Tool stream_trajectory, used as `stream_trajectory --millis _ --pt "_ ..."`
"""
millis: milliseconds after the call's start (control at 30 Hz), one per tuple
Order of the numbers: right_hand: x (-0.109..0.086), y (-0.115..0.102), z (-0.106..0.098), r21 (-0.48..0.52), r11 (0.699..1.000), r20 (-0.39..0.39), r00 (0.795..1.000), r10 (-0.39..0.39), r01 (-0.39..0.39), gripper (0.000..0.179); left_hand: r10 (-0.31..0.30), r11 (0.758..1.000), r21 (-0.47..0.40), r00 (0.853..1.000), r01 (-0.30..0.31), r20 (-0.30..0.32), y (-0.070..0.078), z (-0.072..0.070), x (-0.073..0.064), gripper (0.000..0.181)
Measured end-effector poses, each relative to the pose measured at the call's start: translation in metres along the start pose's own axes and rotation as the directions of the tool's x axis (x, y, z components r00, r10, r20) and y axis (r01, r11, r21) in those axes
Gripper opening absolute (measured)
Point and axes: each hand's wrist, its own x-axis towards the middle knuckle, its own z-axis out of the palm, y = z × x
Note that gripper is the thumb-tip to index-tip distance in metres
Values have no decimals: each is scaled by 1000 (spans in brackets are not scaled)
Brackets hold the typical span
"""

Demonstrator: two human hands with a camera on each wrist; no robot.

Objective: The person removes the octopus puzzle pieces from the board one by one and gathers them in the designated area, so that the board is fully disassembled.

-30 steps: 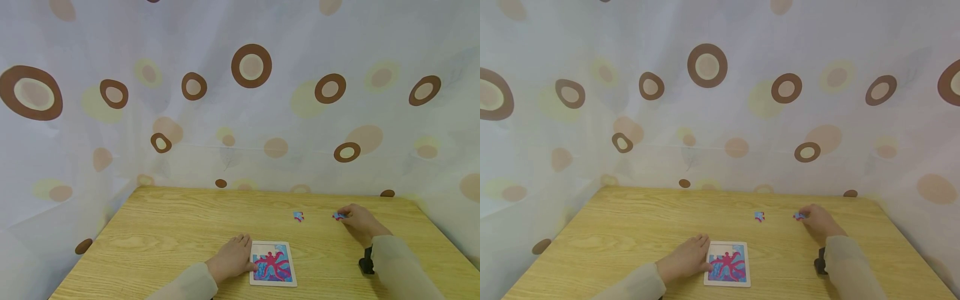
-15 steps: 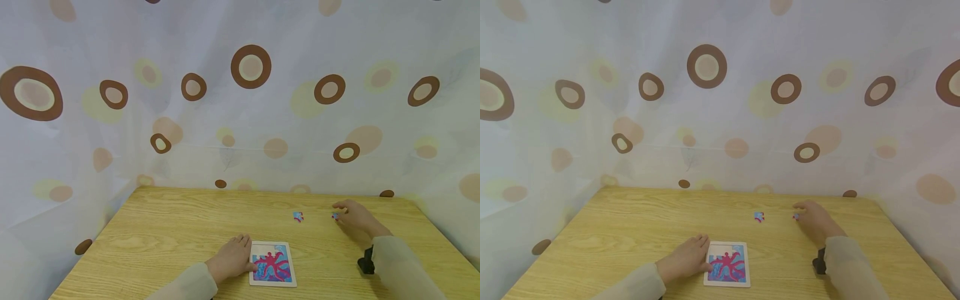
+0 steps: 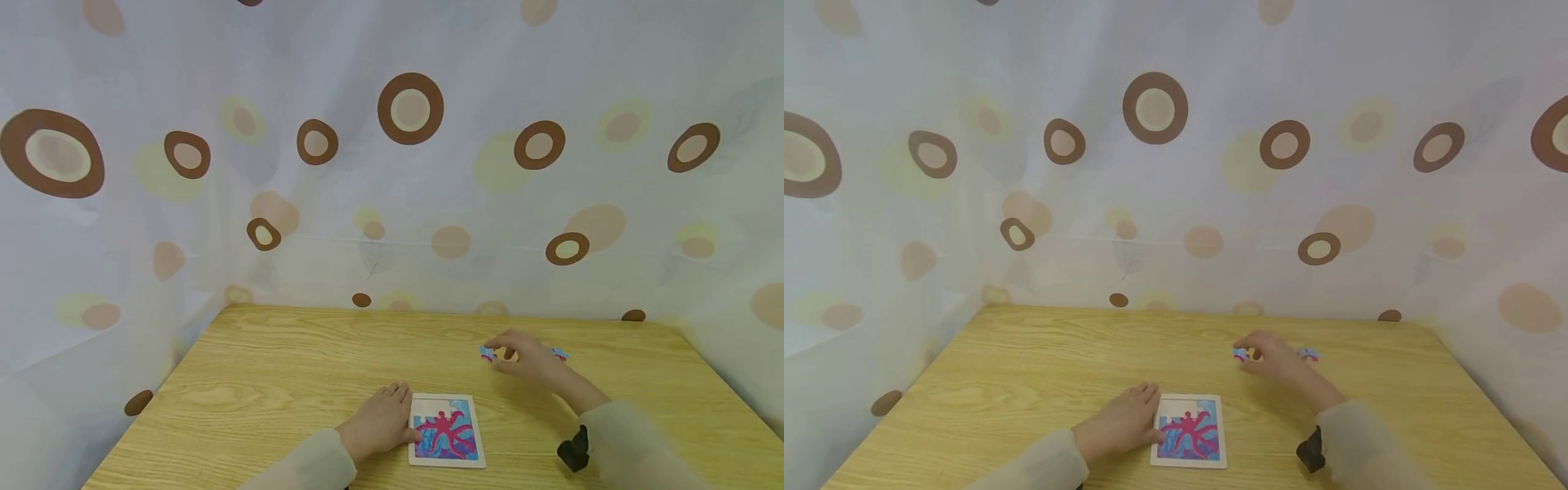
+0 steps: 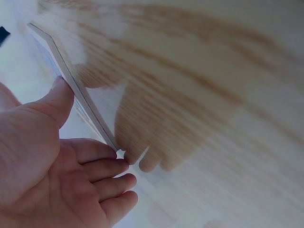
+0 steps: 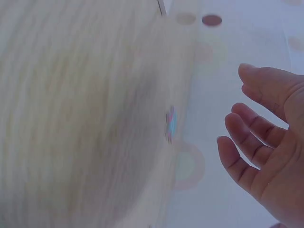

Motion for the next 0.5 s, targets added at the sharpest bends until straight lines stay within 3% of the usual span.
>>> stream_trajectory --millis 133,333,500 --pt "0 -12 14 57 997 50 998 -50 47 30 -2 1000 -7 1000 2 1 0 0 0 75" --pt "-3 -28 33 170 984 152 986 -71 44 29 -6 1000 6 1000 6 -1 1 -1 -1 76" --pt "-7 -42 46 225 974 224 974 -38 -14 19 -8 1000 13 1000 8 -8 2 -2 -1 76"
